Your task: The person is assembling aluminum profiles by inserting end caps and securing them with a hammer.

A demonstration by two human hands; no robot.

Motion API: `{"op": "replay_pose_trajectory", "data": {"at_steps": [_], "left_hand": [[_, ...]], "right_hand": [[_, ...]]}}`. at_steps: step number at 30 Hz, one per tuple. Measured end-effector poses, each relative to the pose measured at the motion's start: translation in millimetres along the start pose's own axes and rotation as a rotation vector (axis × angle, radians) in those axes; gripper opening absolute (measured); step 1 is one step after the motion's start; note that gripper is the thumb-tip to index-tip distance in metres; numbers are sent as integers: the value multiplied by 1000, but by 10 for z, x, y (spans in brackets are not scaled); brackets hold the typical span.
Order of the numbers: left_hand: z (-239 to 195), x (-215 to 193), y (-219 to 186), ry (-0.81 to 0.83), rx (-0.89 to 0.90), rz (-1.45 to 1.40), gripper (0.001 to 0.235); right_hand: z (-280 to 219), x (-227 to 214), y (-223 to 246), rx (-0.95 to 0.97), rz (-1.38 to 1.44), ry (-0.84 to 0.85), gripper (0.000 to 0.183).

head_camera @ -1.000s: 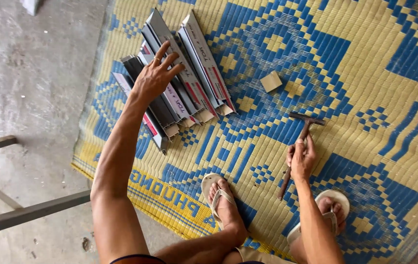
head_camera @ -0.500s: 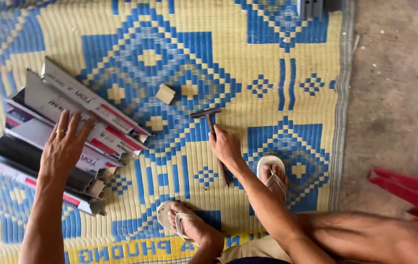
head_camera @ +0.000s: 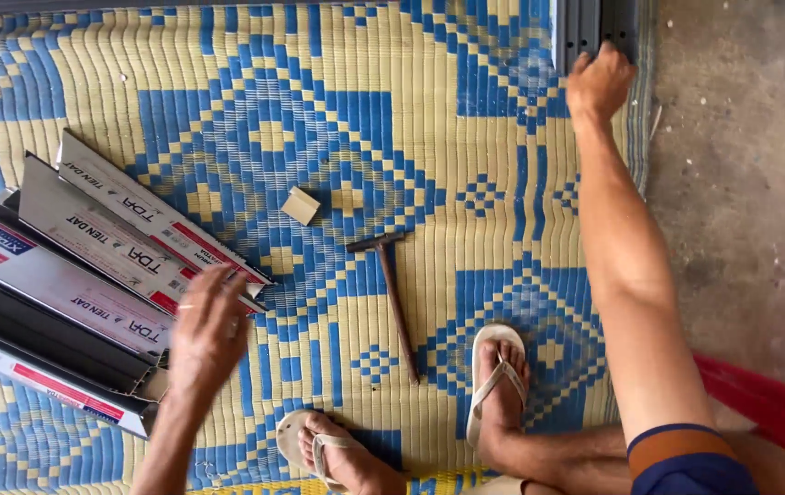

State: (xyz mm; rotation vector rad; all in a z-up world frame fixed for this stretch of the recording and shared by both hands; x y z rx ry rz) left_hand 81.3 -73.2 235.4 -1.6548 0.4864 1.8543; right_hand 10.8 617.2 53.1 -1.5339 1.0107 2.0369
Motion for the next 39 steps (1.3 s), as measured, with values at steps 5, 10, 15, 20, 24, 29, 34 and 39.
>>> {"op": "replay_pose_trajectory", "data": {"at_steps": [5, 10, 15, 20, 24, 29, 34, 39], "left_hand": [[259, 1000, -334, 186, -262, -209, 61], [594, 1746, -103, 182, -617, -332, 92], [857, 2067, -232, 36, -313, -227, 66], [773, 1740, -283, -16, -478, -352, 84], [650, 1010, -447, -150, -623, -1356, 64], [689, 860, -384, -320, -693, -1790, 85], [452, 828, 56, -506, -1088, -1706, 83], [309, 772, 227, -544, -1248, -1672, 75]], "right_hand": [[285, 196, -539, -97, 316, -199, 25], [-889, -272, 106, 460, 1348, 48, 28], [-2354, -693, 872, 327, 1826, 282, 68], [-3402, -791, 1268, 488, 1868, 279, 26], [-3847, -1012, 1870, 516, 1807, 511, 23], [-4317, -824, 2308, 418, 1794, 836, 25], [-4385, -958, 2703, 281, 1651, 971, 30], [-4180, -1194, 2989, 246, 915, 891, 85]]}}
Point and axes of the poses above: each hand's wrist, its own z-axis towards the middle knuckle, its own x-axis out of the palm, y = z × x, the point moved 7 cm from there along z, towards the middle knuckle, and after that the axes turned 12 degrees about z, right-handed, at the moved point
